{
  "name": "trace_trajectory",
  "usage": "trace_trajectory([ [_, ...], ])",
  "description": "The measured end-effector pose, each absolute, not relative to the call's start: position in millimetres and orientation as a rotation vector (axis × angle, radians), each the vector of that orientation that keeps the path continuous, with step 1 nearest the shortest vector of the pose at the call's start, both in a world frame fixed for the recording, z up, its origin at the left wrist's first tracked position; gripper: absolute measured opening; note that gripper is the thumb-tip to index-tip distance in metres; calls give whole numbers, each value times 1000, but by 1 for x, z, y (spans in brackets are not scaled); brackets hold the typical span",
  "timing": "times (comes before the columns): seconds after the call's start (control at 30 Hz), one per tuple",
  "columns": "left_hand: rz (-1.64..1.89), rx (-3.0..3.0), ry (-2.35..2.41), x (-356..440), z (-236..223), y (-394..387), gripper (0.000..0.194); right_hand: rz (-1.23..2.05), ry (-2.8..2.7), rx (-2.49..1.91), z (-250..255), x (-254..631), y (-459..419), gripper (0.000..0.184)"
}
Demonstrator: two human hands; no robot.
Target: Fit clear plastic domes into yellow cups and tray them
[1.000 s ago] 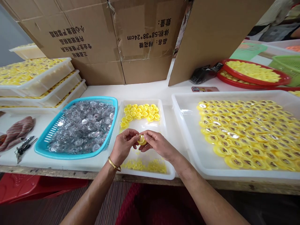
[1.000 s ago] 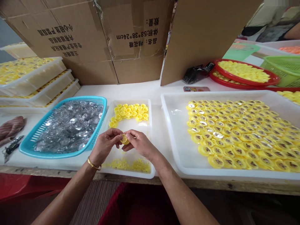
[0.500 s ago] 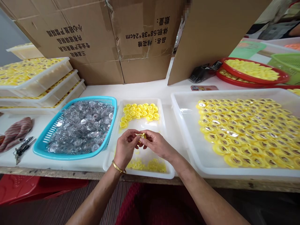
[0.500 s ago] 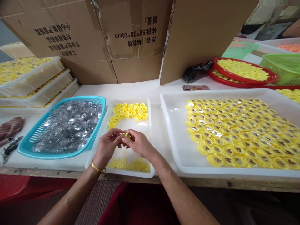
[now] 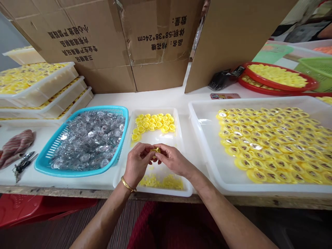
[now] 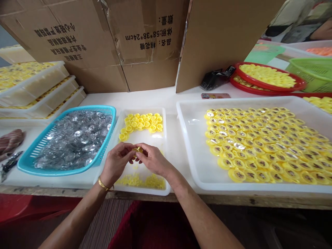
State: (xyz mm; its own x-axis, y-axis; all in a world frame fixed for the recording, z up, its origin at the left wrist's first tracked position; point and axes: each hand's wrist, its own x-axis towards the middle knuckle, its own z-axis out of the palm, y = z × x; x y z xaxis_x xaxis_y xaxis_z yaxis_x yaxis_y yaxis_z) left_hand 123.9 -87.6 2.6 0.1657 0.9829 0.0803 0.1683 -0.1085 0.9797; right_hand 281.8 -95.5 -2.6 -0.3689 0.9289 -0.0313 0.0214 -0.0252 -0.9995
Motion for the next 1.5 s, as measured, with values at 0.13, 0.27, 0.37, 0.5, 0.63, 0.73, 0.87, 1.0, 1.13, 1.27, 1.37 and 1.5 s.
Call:
trace_trajectory([
  [0.13, 1016, 1593, 1191, 123, 13, -86, 8, 1499, -1488, -1011, 0, 282, -96, 31],
  [0.27, 975, 1673, 1181, 122, 23, -83, 8, 1487, -1494, -989, 1, 282, -96, 32],
  [0.37, 978, 1583, 1173, 124, 21, -84, 11, 1467, -1473, -972, -2, 282, -96, 40],
  [0.5, 1022, 1319, 1185, 126, 10, -86, 29, 1458, -1437, -986, -4, 283, -97, 46],
  [0.63, 944, 1401, 1209, 121, 4, -87, 36, 1452, -1452, -970, -3, 284, -98, 48],
  [0.73, 887, 1564, 1210, 116, 7, -87, 34, 1440, -1471, -958, -3, 285, -99, 50],
  [0.87, 932, 1691, 1194, 116, 12, -86, 27, 1405, -1497, -956, -4, 285, -99, 52],
  [1.0, 1034, 1751, 1186, 122, 14, -88, 22, 1387, -1493, -948, -5, 285, -99, 52],
  [1.13, 1081, 1717, 1211, 127, 10, -89, 22, 1370, -1466, -951, -5, 284, -99, 51],
  [1.27, 1034, 1594, 1254, 125, 3, -91, 35, 1361, -1417, -983, -3, 285, -99, 51],
  [1.37, 997, 1559, 1253, 122, -1, -92, 43, 1356, -1376, -1021, -3, 284, -98, 49],
  [1.5, 986, 1662, 1285, 125, -2, -90, 33, 1438, -1335, -942, -3, 283, -97, 38],
])
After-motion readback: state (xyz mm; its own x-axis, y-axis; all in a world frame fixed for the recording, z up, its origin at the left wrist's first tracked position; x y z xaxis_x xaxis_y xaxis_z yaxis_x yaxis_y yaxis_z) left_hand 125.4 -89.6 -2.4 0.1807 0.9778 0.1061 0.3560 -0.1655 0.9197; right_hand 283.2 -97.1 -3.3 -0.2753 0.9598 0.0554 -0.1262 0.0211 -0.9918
